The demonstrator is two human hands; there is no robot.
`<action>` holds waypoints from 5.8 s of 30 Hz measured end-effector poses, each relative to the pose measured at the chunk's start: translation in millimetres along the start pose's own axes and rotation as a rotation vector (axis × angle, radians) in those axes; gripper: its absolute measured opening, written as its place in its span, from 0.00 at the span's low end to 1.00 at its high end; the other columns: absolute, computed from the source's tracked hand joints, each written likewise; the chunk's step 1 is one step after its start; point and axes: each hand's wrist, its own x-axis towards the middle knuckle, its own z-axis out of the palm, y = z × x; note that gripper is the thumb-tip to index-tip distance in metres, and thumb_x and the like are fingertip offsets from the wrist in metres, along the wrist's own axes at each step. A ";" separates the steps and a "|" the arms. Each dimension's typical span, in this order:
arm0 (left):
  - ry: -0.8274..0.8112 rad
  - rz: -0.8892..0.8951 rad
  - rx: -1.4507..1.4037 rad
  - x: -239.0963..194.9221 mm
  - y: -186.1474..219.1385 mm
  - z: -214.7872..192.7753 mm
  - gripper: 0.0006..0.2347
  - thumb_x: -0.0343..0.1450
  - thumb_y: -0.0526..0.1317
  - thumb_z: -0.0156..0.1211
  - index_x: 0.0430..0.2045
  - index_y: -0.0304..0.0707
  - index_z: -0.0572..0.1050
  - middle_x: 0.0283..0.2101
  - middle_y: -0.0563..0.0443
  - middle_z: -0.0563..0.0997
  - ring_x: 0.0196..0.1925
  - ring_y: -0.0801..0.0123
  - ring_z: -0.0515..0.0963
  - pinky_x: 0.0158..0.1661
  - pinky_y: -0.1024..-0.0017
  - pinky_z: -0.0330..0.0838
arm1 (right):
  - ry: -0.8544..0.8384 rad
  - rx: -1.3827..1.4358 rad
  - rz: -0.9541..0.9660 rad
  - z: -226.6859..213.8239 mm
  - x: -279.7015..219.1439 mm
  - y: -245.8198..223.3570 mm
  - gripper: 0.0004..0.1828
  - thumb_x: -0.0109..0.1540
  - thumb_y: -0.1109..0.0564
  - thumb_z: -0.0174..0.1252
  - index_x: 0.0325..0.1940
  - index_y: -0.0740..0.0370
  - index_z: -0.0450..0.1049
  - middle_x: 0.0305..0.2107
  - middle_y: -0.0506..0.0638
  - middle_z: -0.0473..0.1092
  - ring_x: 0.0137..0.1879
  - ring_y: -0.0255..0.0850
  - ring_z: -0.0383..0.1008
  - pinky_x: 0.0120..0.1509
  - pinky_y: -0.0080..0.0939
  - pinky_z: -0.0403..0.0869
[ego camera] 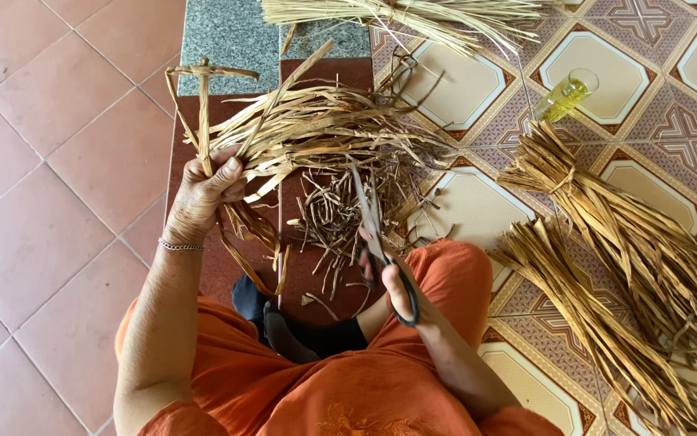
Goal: The person sits on the floor and uses scissors to cut dried plant stalks into shorter pieces. The cut pieces are gathered and placed into a pile on the floor.
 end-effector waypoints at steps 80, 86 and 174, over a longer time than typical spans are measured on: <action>-0.007 -0.465 0.137 -138.5 -114.0 56.1 0.30 0.63 0.60 0.68 0.37 0.22 0.78 0.32 0.44 0.86 0.33 0.62 0.86 0.38 0.67 0.83 | 0.253 0.466 -0.125 70.9 165.8 -9.6 0.20 0.71 0.40 0.53 0.46 0.59 0.73 0.26 0.43 0.66 0.32 0.35 0.69 0.42 0.44 0.77; 0.220 0.410 0.684 -99.3 -85.0 58.0 0.33 0.64 0.51 0.76 0.54 0.21 0.71 0.44 0.34 0.75 0.47 0.61 0.73 0.46 0.68 0.72 | -0.077 -0.078 -0.129 78.6 118.2 -0.3 0.21 0.68 0.41 0.61 0.47 0.62 0.73 0.37 0.49 0.71 0.42 0.39 0.74 0.48 0.48 0.82; 0.210 0.009 0.115 -91.3 -102.4 81.1 0.12 0.77 0.45 0.59 0.41 0.33 0.73 0.24 0.55 0.76 0.18 0.79 0.74 0.18 0.81 0.68 | -0.047 -0.344 -0.068 40.4 24.1 -8.3 0.49 0.68 0.21 0.35 0.73 0.64 0.62 0.32 0.44 0.68 0.30 0.27 0.66 0.29 0.29 0.66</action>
